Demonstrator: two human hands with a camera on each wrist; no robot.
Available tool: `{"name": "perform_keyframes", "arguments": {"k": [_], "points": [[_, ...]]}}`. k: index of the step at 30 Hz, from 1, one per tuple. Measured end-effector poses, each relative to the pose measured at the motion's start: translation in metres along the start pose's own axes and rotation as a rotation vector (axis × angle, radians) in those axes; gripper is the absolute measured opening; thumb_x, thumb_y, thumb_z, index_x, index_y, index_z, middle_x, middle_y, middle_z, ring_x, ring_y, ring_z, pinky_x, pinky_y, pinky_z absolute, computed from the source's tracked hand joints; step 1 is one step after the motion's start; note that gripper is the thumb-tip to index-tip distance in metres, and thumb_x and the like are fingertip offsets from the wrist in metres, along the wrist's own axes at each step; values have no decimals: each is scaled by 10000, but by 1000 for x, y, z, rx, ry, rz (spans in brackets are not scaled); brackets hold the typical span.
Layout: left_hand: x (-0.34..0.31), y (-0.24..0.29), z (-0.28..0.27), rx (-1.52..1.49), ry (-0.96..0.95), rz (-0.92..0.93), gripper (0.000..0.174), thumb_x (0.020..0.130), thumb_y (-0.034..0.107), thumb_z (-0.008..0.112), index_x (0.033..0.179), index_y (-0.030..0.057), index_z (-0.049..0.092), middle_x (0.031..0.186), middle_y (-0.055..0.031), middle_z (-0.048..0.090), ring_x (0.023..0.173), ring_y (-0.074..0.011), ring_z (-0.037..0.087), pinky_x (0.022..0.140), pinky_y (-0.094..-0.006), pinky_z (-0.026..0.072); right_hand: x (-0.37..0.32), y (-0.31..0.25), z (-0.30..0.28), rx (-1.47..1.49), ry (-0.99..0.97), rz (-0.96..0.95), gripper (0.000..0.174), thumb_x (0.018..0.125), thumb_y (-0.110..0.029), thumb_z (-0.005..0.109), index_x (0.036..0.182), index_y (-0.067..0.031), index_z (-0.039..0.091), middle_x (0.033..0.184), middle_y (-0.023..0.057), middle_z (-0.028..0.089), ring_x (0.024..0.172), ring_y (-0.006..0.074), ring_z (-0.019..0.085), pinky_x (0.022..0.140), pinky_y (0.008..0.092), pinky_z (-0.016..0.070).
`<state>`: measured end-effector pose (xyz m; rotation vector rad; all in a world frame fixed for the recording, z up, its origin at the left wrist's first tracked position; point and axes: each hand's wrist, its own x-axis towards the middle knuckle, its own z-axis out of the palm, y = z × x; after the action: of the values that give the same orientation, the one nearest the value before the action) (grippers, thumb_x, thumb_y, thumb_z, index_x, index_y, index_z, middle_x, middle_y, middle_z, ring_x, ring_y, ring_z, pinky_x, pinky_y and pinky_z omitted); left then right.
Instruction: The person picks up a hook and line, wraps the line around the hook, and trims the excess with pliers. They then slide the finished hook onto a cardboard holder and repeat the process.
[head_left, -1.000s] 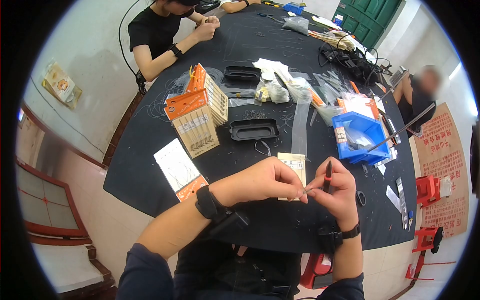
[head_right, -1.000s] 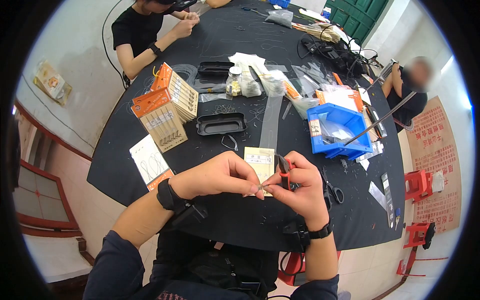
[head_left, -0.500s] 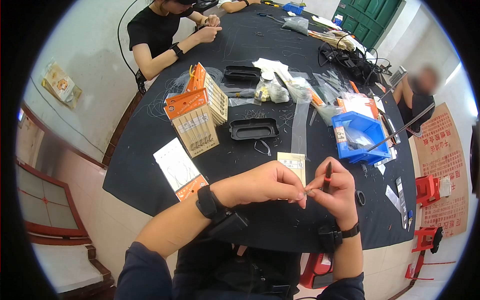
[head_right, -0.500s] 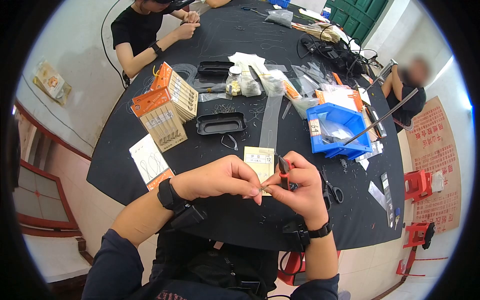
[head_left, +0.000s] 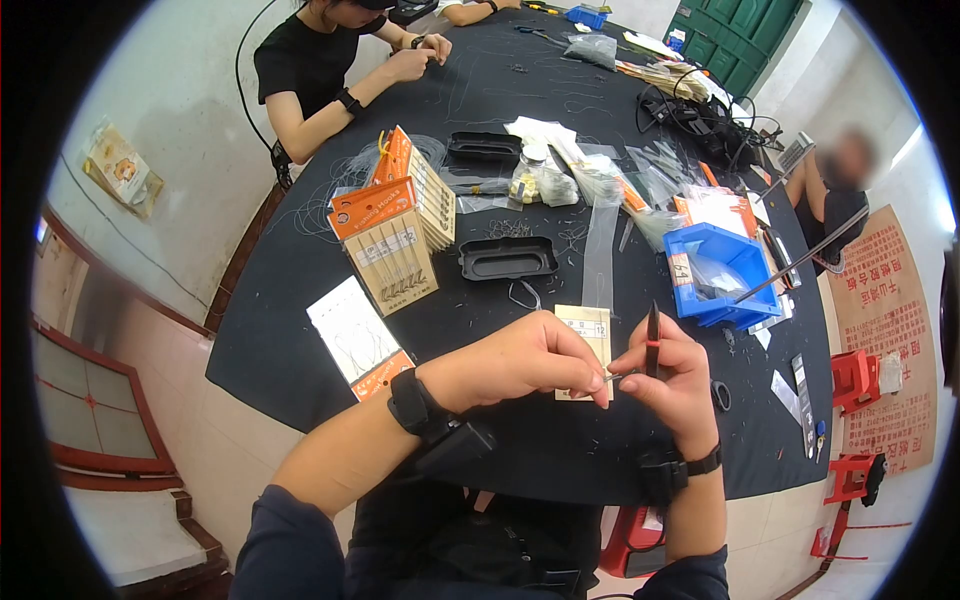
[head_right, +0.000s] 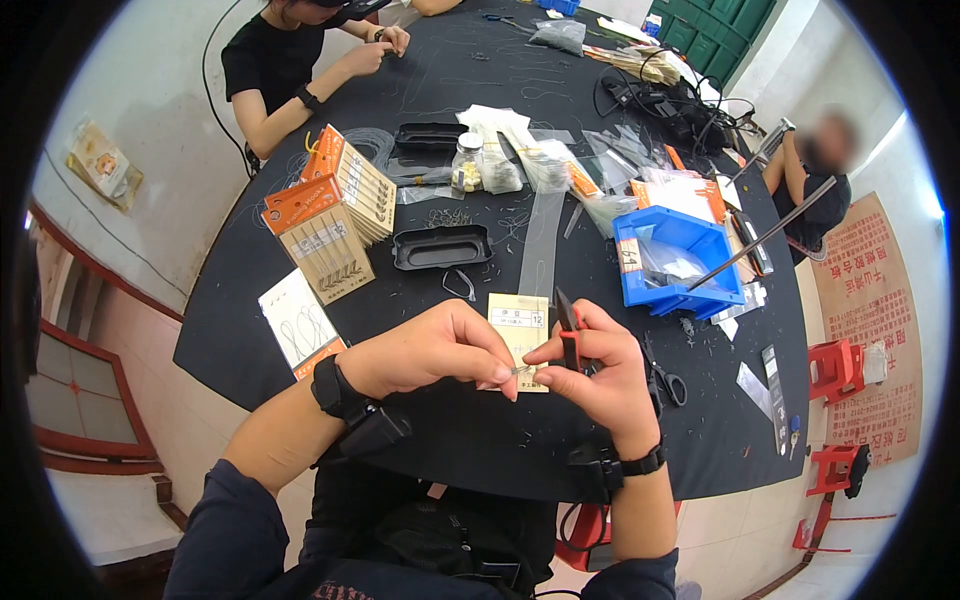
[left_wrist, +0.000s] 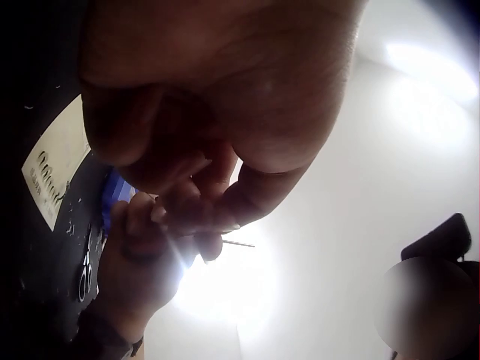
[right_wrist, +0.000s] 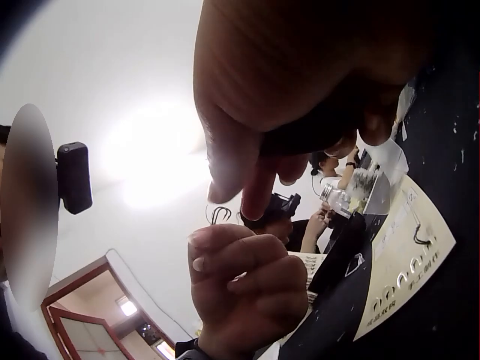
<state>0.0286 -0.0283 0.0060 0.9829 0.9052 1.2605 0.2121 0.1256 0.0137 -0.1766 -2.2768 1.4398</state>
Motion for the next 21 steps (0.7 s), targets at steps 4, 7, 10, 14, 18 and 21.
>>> {"name": "perform_keyframes", "arguments": {"k": [4, 7, 10, 14, 18, 21], "points": [[1, 1, -3, 64, 124, 66, 167, 889, 111, 677, 925, -19, 776, 727, -14, 658, 639, -35, 500, 564, -204, 354, 0, -2, -3, 73, 32, 38, 208, 893, -194, 705, 798, -12, 737, 887, 34, 541, 830, 154, 538, 742, 279, 422], [4, -2, -9, 136, 329, 153, 157, 892, 95, 669, 930, -9, 779, 757, -21, 679, 663, -39, 529, 591, -204, 391, 1, 4, -4, -28, 145, 73, 221, 890, -193, 702, 773, -6, 721, 888, 33, 538, 835, 158, 538, 747, 283, 418], [3, -2, -10, 328, 480, 235, 156, 897, 85, 659, 928, -19, 771, 783, -23, 696, 685, -42, 558, 614, -208, 425, 2, 2, -6, -193, 132, 61, 194, 871, -157, 705, 752, -5, 718, 877, 66, 574, 801, 175, 562, 703, 295, 424], [1, -1, -8, 440, 548, 312, 146, 895, 82, 664, 925, -20, 765, 771, -23, 691, 668, -40, 551, 584, -214, 414, 4, -2, -3, -220, 115, 79, 151, 844, -121, 710, 742, -11, 725, 868, 93, 600, 770, 195, 579, 675, 303, 428], [0, 0, -6, 477, 535, 314, 138, 885, 74, 668, 926, -14, 766, 753, -26, 683, 639, -40, 540, 547, -226, 392, 4, 2, -4, -234, 99, 13, 154, 807, -134, 729, 726, -7, 703, 845, 85, 548, 763, 218, 548, 683, 316, 418], [2, -2, -6, 506, 533, 362, 133, 872, 67, 668, 914, -11, 768, 735, -37, 680, 622, -45, 538, 532, -234, 384, 3, 2, -8, -328, 46, -60, 186, 780, -156, 745, 713, 3, 674, 827, 79, 495, 751, 228, 508, 674, 327, 397]]}}
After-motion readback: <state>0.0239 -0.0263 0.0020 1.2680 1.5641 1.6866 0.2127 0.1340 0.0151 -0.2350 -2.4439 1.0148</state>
